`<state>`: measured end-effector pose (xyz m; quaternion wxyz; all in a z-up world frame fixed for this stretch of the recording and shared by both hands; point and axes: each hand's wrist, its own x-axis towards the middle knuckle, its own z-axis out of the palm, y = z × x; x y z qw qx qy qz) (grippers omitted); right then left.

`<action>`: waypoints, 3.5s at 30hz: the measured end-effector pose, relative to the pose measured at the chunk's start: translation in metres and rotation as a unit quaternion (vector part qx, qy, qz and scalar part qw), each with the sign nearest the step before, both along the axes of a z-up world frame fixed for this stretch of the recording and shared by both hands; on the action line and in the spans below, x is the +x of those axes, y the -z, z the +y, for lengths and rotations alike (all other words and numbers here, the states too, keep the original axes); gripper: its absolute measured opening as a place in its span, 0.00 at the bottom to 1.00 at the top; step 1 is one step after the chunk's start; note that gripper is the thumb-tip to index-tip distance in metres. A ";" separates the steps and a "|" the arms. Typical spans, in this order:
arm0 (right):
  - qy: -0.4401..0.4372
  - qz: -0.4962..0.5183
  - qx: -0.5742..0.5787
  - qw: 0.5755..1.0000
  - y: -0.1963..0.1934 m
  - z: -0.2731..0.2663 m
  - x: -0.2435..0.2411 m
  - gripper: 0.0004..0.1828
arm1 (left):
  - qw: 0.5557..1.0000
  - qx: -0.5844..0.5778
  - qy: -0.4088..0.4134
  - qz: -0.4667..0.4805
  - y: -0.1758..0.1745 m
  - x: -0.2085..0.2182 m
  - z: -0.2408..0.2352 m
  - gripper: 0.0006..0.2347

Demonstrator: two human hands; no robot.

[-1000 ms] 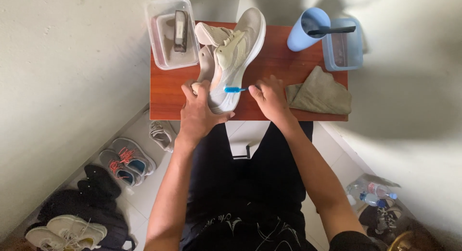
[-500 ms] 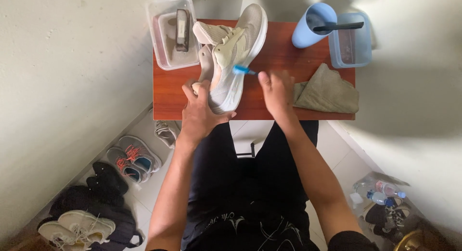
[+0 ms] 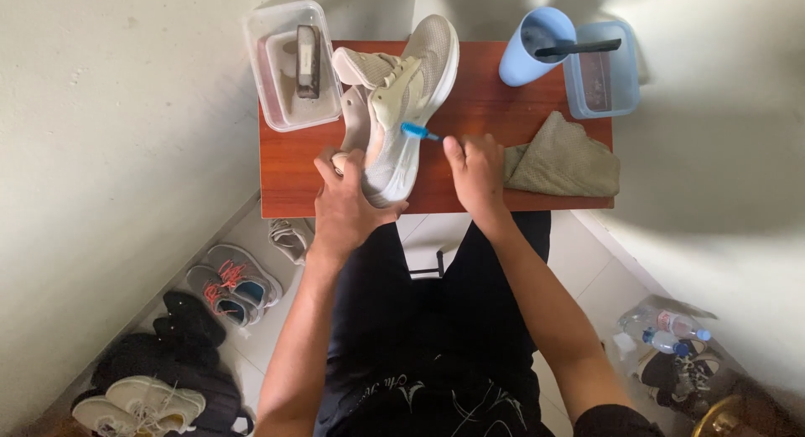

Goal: The person scrubs a white sneaker with a blue toothbrush, repeatedly dipping the brush into a blue cup of water. After scrubbing, the person wipes the shoe with a cloth. The shoe is held over a wooden table with cleaning supplies nearby.

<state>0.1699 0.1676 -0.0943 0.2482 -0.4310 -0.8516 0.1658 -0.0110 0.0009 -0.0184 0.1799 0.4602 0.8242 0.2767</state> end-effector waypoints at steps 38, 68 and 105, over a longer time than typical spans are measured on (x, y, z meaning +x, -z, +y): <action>-0.047 0.030 0.175 0.983 -0.002 -0.033 0.004 0.33 | 0.986 0.123 -0.018 0.115 0.057 0.031 0.005 0.57; 0.037 0.077 0.060 0.994 -0.030 0.003 0.040 0.30 | 0.989 0.116 -0.028 -0.084 0.006 0.004 0.000 0.54; -0.079 -0.011 0.037 0.996 -0.016 -0.011 0.010 0.32 | 0.994 0.097 0.019 -0.051 -0.008 0.004 -0.020 0.42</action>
